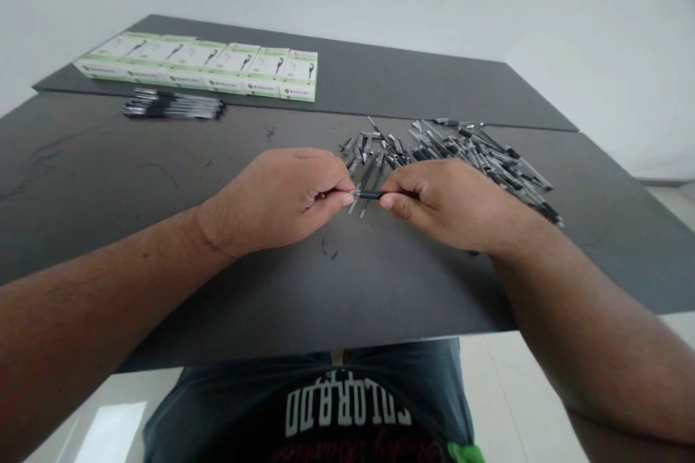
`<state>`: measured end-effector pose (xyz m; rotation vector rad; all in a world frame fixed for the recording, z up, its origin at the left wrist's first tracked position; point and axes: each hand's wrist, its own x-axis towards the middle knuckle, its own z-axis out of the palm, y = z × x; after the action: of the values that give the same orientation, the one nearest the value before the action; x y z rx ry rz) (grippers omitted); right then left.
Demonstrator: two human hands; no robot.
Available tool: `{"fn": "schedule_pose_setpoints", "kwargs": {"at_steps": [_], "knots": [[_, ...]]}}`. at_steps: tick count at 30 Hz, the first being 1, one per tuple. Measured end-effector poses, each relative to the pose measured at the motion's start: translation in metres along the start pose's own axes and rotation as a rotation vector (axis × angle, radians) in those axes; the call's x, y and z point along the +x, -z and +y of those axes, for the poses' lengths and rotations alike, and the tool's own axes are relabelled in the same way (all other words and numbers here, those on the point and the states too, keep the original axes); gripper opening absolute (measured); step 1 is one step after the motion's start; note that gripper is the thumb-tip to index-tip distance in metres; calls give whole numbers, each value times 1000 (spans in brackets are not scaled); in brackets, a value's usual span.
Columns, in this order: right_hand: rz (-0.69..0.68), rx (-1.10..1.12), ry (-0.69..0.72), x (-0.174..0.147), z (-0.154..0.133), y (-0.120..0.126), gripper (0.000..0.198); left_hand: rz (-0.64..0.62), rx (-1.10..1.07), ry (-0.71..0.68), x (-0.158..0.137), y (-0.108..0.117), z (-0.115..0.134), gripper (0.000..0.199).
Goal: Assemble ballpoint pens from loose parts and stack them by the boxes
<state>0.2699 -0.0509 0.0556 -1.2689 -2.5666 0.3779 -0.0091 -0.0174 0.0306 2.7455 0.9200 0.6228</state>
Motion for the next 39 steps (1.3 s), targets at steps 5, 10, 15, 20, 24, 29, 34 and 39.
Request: {"fn": "schedule_pose_setpoints", "kwargs": {"at_steps": [5,10,15,20,24,29,34,39], "knots": [[123,67,-81,-2,-2,-2,7,14,-2,23,0,-1,-1,25],[95,13,-38,-2,-3,2,11,19,2,2,-1,-2,-3,26],[31,-22,-13,0,-1,4,20,-4,6,-13,-1,0,-1,26],[10,20,-18,0,0,5,38,-6,-19,-42,-2,2,3,24],[70,83,-59,-1,-2,3,26,16,1,-15,-1,1,1,24],[140,27,-28,-3,0,-1,10,6,65,-3,1,-2,-3,30],[122,-55,40,-3,2,0,13,17,91,-50,1,-3,-3,32],[53,-68,55,-2,0,4,24,32,98,-106,-2,-2,-5,29]]}}
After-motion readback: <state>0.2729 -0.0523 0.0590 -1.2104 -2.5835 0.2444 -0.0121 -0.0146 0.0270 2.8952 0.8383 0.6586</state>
